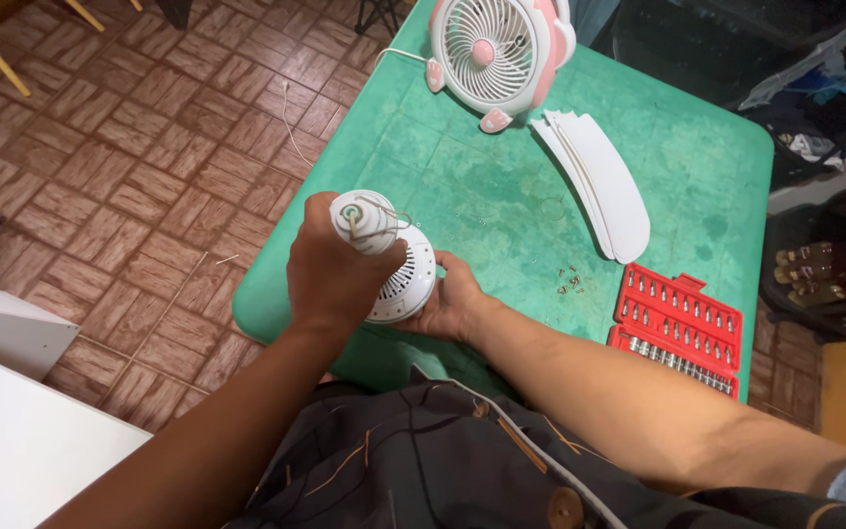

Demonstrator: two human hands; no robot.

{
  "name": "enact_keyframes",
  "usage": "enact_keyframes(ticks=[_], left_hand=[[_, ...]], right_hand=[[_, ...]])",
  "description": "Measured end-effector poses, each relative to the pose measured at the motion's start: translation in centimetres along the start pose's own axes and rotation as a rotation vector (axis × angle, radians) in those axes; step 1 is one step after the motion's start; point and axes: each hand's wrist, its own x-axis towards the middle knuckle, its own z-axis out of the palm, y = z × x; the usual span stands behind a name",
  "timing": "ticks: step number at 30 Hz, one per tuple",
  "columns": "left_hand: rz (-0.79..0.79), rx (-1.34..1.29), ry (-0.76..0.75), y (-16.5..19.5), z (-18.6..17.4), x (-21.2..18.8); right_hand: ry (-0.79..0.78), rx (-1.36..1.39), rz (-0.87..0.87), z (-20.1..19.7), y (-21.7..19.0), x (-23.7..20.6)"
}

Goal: The person disassembles a small white desk fan on a green table, separating the front grille and rear cover from the motor housing and setting the blade guard aside. They handle the fan body, align the covers, and work on fasteners near the base with a screwdriver from a red socket kit.

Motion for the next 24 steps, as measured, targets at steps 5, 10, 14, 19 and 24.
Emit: enact_keyframes(ticks=[5, 10, 14, 19, 24], left_hand=[[0.018, 0.032, -0.030, -0.8, 1.1, 0.1], [0.048, 0.076, -0.047, -2.0, 2.0, 0.2], [0.092, 0.133, -0.060, -2.7, 2.3, 0.4], [0.132, 0.130, -0.130, -3.1, 2.3, 0.8], [0.118, 0.231, -0.193, -2.8, 2.5, 2.0]], right_hand=[[0.313, -0.107, -0.024, -2.4, -0.6, 2.4], [0.371, -0.253, -0.057, -5.3, -0.7, 4.3], [0.500, -0.360, -0.130, -6.6, -0.5, 2.5], [0.624, -0.537, -0.326, -9.1, 0.4, -4.2], [0.750, -0.598, -0.397, -12.9, -0.1, -9.0]])
